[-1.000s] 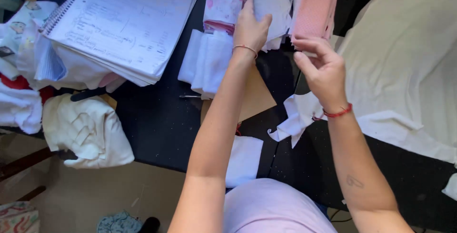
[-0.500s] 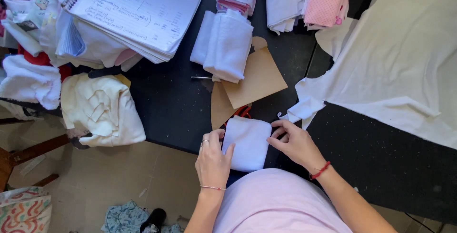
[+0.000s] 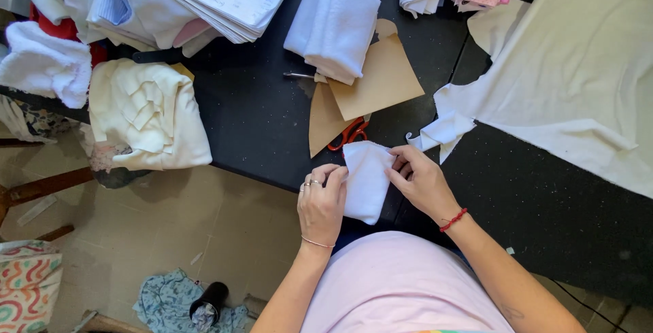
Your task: Cutting fabric with a rotary cutter and marking it using a cardboard template and pen
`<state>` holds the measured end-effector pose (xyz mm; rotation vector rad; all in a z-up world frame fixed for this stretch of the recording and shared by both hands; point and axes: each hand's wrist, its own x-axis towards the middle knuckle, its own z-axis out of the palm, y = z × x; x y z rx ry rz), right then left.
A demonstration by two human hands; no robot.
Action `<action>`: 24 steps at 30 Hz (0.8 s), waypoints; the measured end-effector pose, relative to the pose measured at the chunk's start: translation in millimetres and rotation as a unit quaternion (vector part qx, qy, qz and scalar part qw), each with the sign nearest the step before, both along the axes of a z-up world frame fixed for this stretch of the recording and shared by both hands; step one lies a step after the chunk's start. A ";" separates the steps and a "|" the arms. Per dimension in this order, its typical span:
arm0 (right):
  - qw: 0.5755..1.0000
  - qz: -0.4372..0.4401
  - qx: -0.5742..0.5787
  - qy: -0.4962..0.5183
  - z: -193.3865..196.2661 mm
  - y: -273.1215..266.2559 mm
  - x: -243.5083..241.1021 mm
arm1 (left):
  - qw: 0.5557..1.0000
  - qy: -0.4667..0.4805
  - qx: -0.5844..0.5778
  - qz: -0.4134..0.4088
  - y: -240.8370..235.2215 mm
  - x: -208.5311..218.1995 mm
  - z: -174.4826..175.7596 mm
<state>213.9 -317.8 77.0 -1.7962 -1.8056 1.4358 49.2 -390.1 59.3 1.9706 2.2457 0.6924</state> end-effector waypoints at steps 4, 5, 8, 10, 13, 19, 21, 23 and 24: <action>0.999 -0.023 0.013 0.030 -9.8 -6.3 6.6 | 0.997 -0.030 0.064 -0.039 -1.4 1.3 1.0; 0.999 -0.024 0.012 0.029 -7.2 -5.9 5.3 | 0.997 -0.031 0.063 -0.039 -1.1 2.8 2.8; 0.999 -0.023 0.022 0.033 -1.7 -3.2 2.8 | 0.994 -0.032 0.090 -0.052 3.8 6.1 7.5; 0.999 -0.015 0.020 0.037 -1.3 -2.4 4.2 | 0.992 -0.041 0.109 -0.053 6.8 8.9 9.4; 0.999 -0.009 0.007 0.051 6.9 -1.8 7.1 | 0.989 -0.026 0.131 -0.063 10.6 10.1 9.4; 0.995 0.043 -0.019 0.086 26.8 -18.8 47.5 | 0.986 0.004 0.160 -0.048 8.6 19.8 3.6; 0.995 0.062 -0.019 0.079 34.2 -25.3 71.0 | 0.985 0.030 0.166 -0.030 9.0 23.8 2.2; 0.995 0.076 -0.017 0.069 39.4 -35.8 99.5 | 0.984 0.053 0.172 -0.017 4.5 28.7 5.1; 0.996 0.067 -0.008 0.059 41.3 -40.7 118.4 | 0.980 0.086 0.178 0.026 7.1 34.1 6.6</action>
